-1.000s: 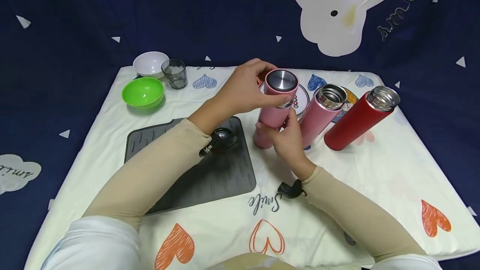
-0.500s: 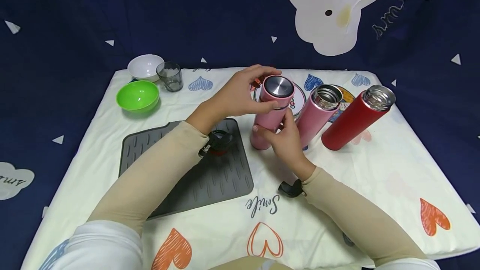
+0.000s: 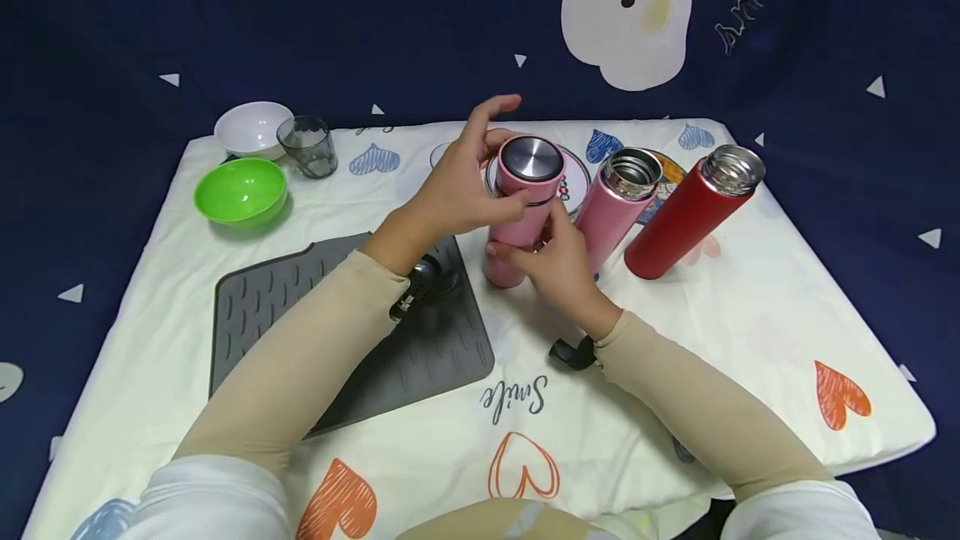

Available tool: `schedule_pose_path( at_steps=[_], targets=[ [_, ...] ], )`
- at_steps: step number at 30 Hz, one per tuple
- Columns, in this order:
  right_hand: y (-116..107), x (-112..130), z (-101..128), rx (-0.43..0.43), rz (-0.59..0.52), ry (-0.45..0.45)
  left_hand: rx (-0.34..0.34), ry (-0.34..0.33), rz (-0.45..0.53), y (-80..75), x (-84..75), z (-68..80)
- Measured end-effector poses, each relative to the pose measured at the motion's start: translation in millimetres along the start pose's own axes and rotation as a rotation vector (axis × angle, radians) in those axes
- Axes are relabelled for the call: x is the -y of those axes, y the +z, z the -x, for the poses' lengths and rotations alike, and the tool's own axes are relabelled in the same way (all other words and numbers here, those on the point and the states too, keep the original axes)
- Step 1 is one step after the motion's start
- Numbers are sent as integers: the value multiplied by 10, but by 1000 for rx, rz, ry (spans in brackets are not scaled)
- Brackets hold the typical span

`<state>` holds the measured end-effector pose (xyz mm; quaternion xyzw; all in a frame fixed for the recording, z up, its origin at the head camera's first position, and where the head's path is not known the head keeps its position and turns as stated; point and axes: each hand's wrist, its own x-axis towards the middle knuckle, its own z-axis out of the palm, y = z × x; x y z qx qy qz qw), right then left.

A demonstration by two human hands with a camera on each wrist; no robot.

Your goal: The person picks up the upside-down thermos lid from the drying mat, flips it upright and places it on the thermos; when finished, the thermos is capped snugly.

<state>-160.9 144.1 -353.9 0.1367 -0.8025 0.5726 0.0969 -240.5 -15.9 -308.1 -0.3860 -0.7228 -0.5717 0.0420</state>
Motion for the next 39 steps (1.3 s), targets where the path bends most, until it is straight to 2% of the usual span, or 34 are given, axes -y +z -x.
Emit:
schedule_pose_path(
  at_steps=[2, 6, 10, 13, 18, 20, 22, 28, 34, 39],
  targets=[
    [-11, 9, 3, -9, 33, -5, -6, 15, 12, 19, 10, -8],
    [-13, 19, -2, -7, 36, 6, -12, 3, 46, 15, 12, -17],
    [7, 6, -6, -18, 8, -1, 30, -30, 68, -10, 13, -8],
    [9, -12, -13, -34, 9, -20, 52, -46, 47, -11, 17, -15],
    [1, -29, -38, -39, 20, -38, 35, -22, 47, -6, 7, -36],
    [0, -28, -44, -40, 23, -40, 16, 6, -15, 0, 5, -32],
    [-2, -15, -44, -36, 29, -29, -5, 10, -32, 9, 2, -24],
    [0, -2, -50, -14, 33, 3, 17, -66, 29, 1, -10, -17],
    [0, -288, -118, -2, 95, 21, 17, -101, 39, -30, -13, -15],
    [-12, -346, -171, 24, 134, 38, 2, -139, -14, -33, -43, -15]
  ],
)
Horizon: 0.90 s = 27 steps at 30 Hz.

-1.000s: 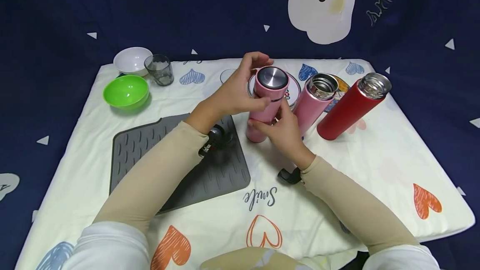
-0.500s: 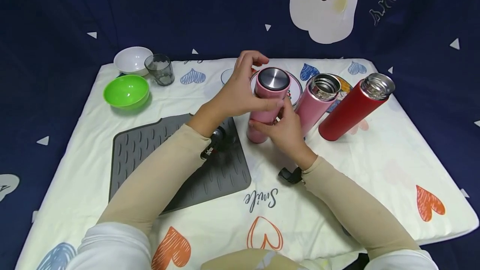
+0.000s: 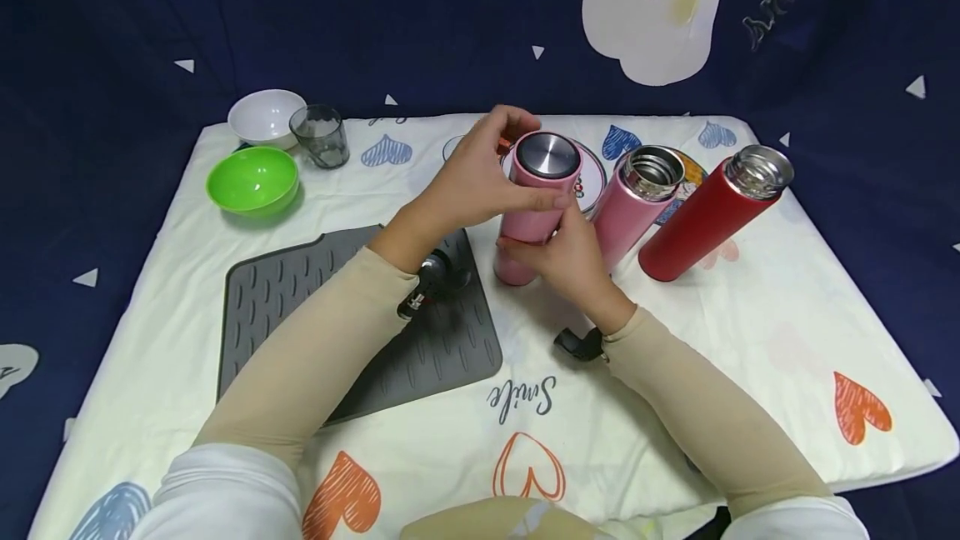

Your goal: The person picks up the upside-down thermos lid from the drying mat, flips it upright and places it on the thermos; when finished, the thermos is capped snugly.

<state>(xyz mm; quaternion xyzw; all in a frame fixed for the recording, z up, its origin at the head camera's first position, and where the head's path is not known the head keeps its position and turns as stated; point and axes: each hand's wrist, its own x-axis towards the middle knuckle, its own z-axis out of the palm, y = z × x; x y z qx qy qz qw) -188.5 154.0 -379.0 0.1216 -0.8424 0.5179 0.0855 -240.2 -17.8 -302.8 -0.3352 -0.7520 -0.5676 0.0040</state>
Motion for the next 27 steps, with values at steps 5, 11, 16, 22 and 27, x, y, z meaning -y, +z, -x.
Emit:
schedule_pose_path(
  at_steps=[5, 11, 16, 22, 27],
  targets=[
    [14, 40, -23, 10, 9, 14, 7, -24, 49, -39, -31, 40],
    [37, 52, -48, 13, 6, 20, -25, 19, 30, -69, -14, 57],
    [44, 42, -67, 29, -17, 3, -32, -13, 8, -73, -18, 53],
    [2, 11, -13, 17, -19, 35, 60, -27, 72, -30, -28, -13],
    [8, 5, 2, 27, -25, 27, -1, -30, -22, 20, -28, -12]
  ],
)
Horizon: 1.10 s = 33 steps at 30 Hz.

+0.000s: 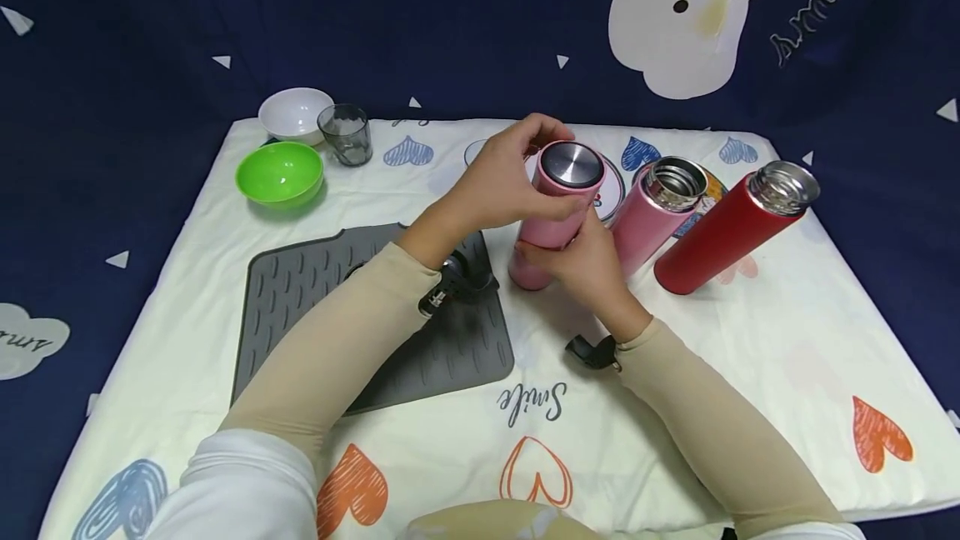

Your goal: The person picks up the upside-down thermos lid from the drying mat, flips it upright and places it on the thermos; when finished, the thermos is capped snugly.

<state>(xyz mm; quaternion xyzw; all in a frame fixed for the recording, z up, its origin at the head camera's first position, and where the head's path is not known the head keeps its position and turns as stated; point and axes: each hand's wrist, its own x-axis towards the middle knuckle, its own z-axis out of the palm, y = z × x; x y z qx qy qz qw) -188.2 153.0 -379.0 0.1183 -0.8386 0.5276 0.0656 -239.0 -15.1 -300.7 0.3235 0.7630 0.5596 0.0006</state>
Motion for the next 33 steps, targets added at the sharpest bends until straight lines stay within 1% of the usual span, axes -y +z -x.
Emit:
schedule_pose_path(
  at_steps=[2, 4, 6, 8, 9, 10, 12, 13, 14, 15, 16, 18, 19, 20, 21, 22, 25, 26, 27, 28, 31, 32, 33],
  targets=[
    [2, -8, 1, 3, -18, -2, 4, 13, 24, 18, 15, -2],
    [9, -12, 1, 6, -38, -2, 13, 12, 27, 40, 23, 0],
    [12, -13, -1, 4, -40, -8, -13, 25, -3, 66, 21, 2],
    [18, -9, 4, 1, -42, 6, -38, 42, -28, 76, 25, 5],
    [20, -3, 8, 0, -42, 20, -38, 44, -10, 73, 30, 9],
    [22, 1, 13, -1, -43, 31, -30, 48, 27, 64, 34, 12],
    [22, 11, 25, -5, -48, 64, 4, 52, 94, 38, 42, 14],
    [21, 9, 25, -4, -63, 70, 22, 39, 110, 28, 44, 15],
    [18, 8, 24, -4, -67, 72, 27, 19, 105, 28, 38, 17],
    [15, 2, 20, -4, -56, 62, 16, 10, 84, 36, 31, 18],
    [11, -1, 14, -5, -48, 50, -16, 7, 37, 51, 19, 22],
    [5, 3, -6, -7, -30, 34, -100, 13, -72, 83, -4, 30],
    [-2, 5, -8, -8, -28, 35, -139, 20, -105, 103, -8, 35],
    [-12, 5, -7, -12, -19, 42, -162, 32, -106, 118, -3, 37],
    [-20, 4, -2, -16, -11, 54, -165, 41, -87, 123, 4, 38],
    [-28, 4, 6, -19, -16, 72, -146, 40, -53, 117, 19, 41],
    [-39, -11, 37, -19, -41, 114, -30, 13, 98, 72, 71, 34],
    [-35, -17, 39, -17, -44, 116, 2, -3, 117, 52, 76, 39],
    [-27, -19, 41, -13, -48, 113, 19, -15, 98, 38, 73, 47],
    [-21, -18, 37, -6, -66, 105, 16, -12, 64, 33, 63, 55],
    [-10, -9, 21, 6, -68, 69, -62, 4, -70, 57, 1, 68],
    [-12, -4, 12, 6, -65, 63, -85, -1, -86, 64, -15, 64],
    [-17, 4, 6, 5, -62, 62, -99, -5, -74, 67, -20, 53]
  ],
)
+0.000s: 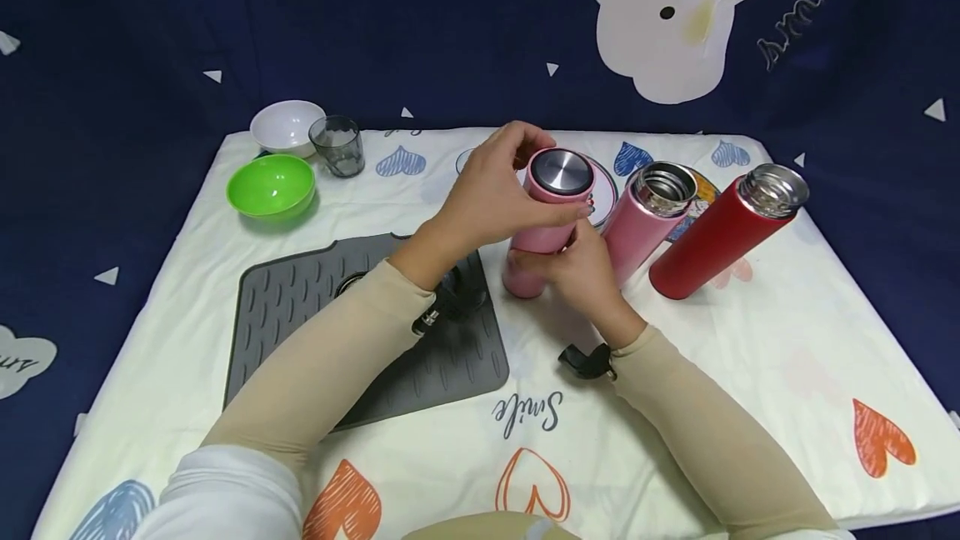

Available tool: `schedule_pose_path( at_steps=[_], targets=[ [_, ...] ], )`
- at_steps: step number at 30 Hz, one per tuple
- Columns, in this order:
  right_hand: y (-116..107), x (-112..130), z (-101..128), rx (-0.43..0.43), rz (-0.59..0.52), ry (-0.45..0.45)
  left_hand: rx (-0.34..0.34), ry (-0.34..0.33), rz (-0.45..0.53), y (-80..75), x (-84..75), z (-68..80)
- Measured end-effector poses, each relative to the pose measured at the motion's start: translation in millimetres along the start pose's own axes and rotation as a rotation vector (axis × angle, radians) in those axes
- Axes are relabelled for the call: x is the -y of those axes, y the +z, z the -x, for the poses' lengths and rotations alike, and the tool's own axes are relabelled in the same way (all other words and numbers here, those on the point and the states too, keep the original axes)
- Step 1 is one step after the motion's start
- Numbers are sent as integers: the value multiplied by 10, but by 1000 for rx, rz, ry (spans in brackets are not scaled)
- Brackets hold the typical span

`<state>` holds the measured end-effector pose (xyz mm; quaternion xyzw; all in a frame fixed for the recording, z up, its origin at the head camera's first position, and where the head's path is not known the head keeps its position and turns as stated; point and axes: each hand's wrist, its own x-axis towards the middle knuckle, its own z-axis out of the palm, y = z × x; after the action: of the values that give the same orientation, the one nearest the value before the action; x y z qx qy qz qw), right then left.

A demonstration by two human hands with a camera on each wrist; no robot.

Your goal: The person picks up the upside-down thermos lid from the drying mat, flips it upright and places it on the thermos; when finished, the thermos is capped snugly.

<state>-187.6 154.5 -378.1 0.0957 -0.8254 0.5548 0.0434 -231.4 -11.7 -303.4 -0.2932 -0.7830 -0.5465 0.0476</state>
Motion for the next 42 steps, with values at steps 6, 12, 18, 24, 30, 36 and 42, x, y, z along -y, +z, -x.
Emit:
schedule_pose_path(
  at_steps=[6, 12, 18, 24, 30, 36, 42],
  targets=[
    [-1, 178, 29, -13, 14, 81, 177, -70, 452, -66, 126, -50],
    [3, 371, 114, 5, 29, 48, 60, 1, 123, -16, 54, 17],
    [-6, 92, 25, 3, 25, 70, 128, -60, 376, -34, 104, 11],
    [1, 33, 72, -13, 48, 73, 174, -74, 374, 4, 135, 36],
    [26, 67, 49, -11, 91, 5, 38, -53, 270, 14, 63, 77],
    [9, 92, 31, 0, 75, 40, 184, -118, 501, -54, 172, 18],
    [31, 58, 64, -5, 42, 52, 211, -116, 516, -4, 228, 20]
  ],
)
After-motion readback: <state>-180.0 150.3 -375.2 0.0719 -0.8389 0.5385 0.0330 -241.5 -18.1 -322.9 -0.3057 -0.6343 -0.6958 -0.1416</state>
